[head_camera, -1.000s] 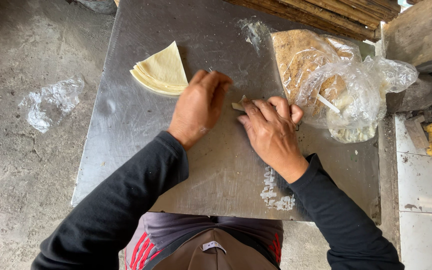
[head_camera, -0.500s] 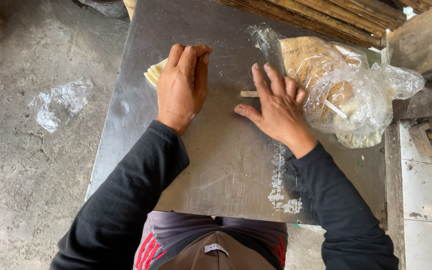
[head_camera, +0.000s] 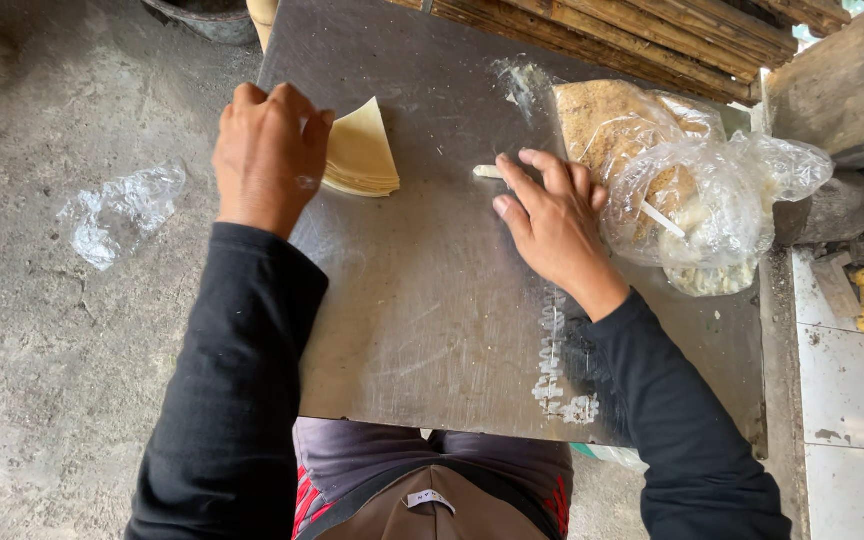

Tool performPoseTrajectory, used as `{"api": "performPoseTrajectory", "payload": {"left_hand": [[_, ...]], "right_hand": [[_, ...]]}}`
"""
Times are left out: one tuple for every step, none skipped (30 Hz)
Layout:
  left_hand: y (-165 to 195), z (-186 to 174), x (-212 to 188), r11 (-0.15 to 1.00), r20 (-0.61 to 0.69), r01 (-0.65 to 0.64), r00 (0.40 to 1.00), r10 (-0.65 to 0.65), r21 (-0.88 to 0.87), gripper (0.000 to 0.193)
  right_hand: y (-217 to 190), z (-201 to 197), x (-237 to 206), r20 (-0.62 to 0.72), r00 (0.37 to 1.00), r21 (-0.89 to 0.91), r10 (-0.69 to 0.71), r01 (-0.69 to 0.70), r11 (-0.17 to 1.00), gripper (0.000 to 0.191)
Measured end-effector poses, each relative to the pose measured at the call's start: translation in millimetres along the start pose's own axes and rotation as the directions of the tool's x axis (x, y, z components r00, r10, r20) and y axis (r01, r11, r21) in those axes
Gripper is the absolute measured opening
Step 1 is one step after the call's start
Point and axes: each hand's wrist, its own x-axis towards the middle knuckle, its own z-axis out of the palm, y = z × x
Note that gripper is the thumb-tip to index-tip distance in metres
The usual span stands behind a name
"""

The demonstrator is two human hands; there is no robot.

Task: The person folds triangular wrappers, scoops a granular filling from a plastic bag, and places it into each wrapper. The person then folds the wrappers closed and stacks them on the metal table.

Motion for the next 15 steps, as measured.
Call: {"api": "performPoseTrajectory", "payload": {"left_hand": [[-3, -5, 0, 1.0, 0.037, -0.003, 0.999, 0.002, 0.021, 0.03], [-6, -10, -1, 0.999, 0.083, 0.028, 0.996, -0.03, 0.017, 0.036], [-8, -14, -2, 0.998, 0.13, 0.057, 0.99, -0.059, 0.016, 0.042], [-9, -17, -2, 0.996, 0.177, 0.084, 0.981, -0.085, 0.015, 0.048], [-9, -18, -1, 0.995, 0.24, 0.097, 0.966, -0.102, 0.029, 0.049], [-8, -19, 0, 0.993, 0.302, 0.111, 0.946, -0.119, 0.044, 0.051], [-7, -19, 0, 0.99, 0.363, 0.125, 0.921, -0.139, 0.061, 0.052], [-6, -18, 0, 0.992, 0.343, 0.115, 0.931, -0.127, 0.054, 0.052], [-6, -18, 0, 0.993, 0.322, 0.105, 0.94, -0.116, 0.049, 0.052], [-7, -17, 0, 0.995, 0.301, 0.094, 0.948, -0.103, 0.045, 0.052], [-8, -16, 1, 0.999, 0.262, 0.046, 0.964, -0.05, 0.023, 0.051], [-10, -15, 0, 1.0, 0.223, -0.004, 0.975, 0.004, 0.0, 0.049], [-12, -14, 0, 0.998, 0.185, -0.054, 0.981, 0.057, -0.023, 0.048], [-14, -12, -1, 0.996, 0.199, -0.041, 0.978, 0.056, -0.082, 0.045], [-17, -9, -1, 0.99, 0.212, -0.027, 0.976, 0.057, -0.142, 0.043]], "right_hand": [[2, 2, 5, -0.015, 1.0, 0.029, 0.014, -0.013, 0.999, 0.039], [4, 3, 10, -0.029, 0.999, 0.059, 0.029, -0.027, 0.998, 0.035], [5, 4, 15, -0.029, 0.998, 0.093, 0.059, -0.056, 0.994, 0.03], [5, 5, 20, -0.028, 0.995, 0.126, 0.091, -0.087, 0.988, 0.026], [5, 5, 24, -0.026, 0.992, 0.158, 0.124, -0.118, 0.98, 0.021], [2, 4, 28, -0.036, 0.991, 0.168, 0.132, -0.124, 0.978, 0.018], [-1, 2, 32, -0.046, 0.989, 0.177, 0.139, -0.129, 0.976, 0.015], [-2, 2, 34, -0.056, 0.988, 0.188, 0.144, -0.131, 0.973, 0.012], [-4, 0, 33, -0.05, 0.99, 0.182, 0.128, -0.117, 0.976, 0.012], [-7, -5, 32, -0.044, 0.993, 0.178, 0.114, -0.104, 0.979, 0.012], [-10, -12, 28, -0.039, 0.994, 0.172, 0.101, -0.092, 0.981, 0.012], [-13, -22, 22, -0.024, 0.996, 0.262, 0.083, -0.074, 0.962, 0.011], [-14, -35, 11, -0.009, 0.998, 0.35, 0.065, -0.058, 0.935, 0.011], [-15, -50, -3, 0.004, 0.999, 0.433, 0.047, -0.044, 0.9, 0.011], [-15, -68, -21, -0.007, 1.0, 0.438, 0.027, -0.022, 0.899, 0.014]]}}
